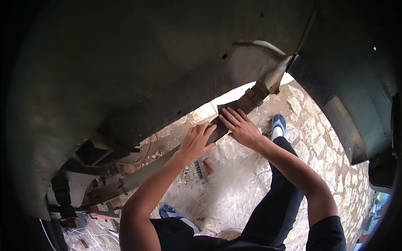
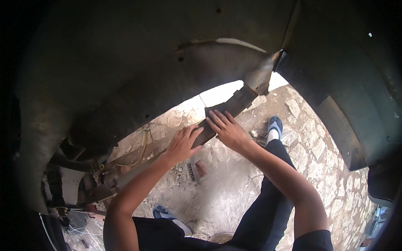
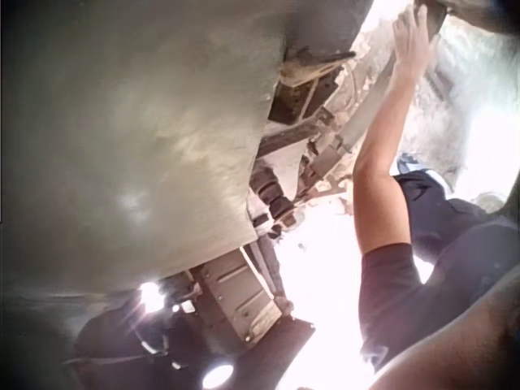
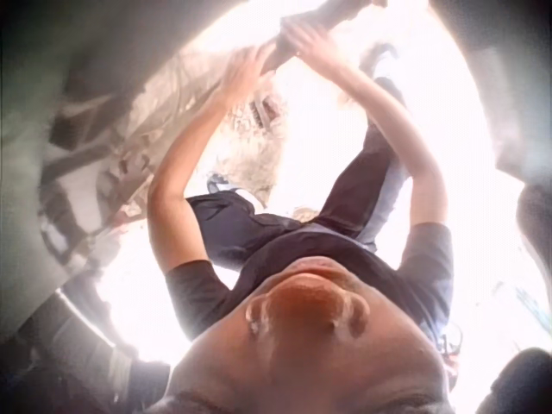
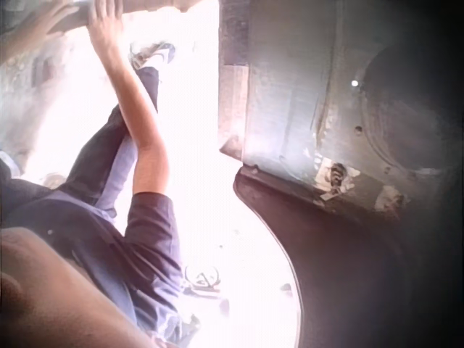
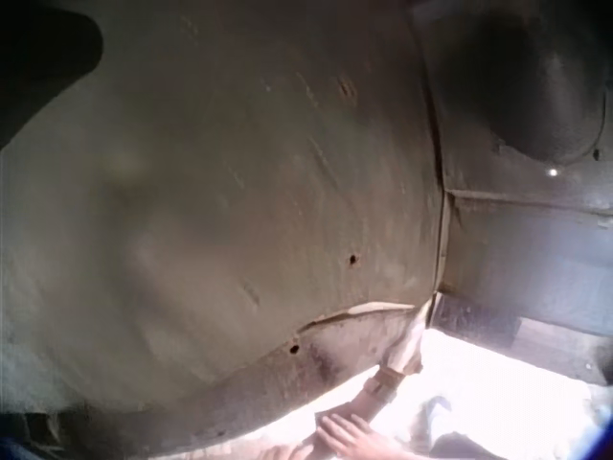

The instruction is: The person sands a metal frame under a vehicle using a sanding block. They repeatedly rub the block along the frame's surface, occasionally pausing to inspect the area.

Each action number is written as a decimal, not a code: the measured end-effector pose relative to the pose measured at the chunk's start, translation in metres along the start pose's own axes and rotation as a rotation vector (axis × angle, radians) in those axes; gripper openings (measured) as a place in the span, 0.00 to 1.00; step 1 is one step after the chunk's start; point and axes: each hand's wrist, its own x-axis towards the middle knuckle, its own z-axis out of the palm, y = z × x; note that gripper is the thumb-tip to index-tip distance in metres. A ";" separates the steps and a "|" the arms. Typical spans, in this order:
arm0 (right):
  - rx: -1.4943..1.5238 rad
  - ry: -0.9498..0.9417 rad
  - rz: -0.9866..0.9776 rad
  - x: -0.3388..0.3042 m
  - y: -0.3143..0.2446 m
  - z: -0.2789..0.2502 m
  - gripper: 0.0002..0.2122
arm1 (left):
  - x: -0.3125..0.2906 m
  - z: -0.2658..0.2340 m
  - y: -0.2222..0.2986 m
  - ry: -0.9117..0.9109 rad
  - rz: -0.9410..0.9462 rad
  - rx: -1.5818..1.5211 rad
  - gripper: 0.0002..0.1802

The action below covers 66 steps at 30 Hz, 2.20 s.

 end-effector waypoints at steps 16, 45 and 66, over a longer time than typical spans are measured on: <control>0.053 0.017 0.127 -0.006 -0.011 -0.006 0.38 | 0.015 -0.015 -0.019 -0.011 -0.001 -0.040 0.43; 0.042 -0.001 0.109 0.003 -0.013 0.004 0.42 | 0.005 0.004 -0.012 -0.240 -0.218 -0.139 0.59; 0.443 0.225 0.080 0.008 0.002 0.025 0.37 | 0.094 -0.173 0.108 0.463 0.026 -0.680 0.49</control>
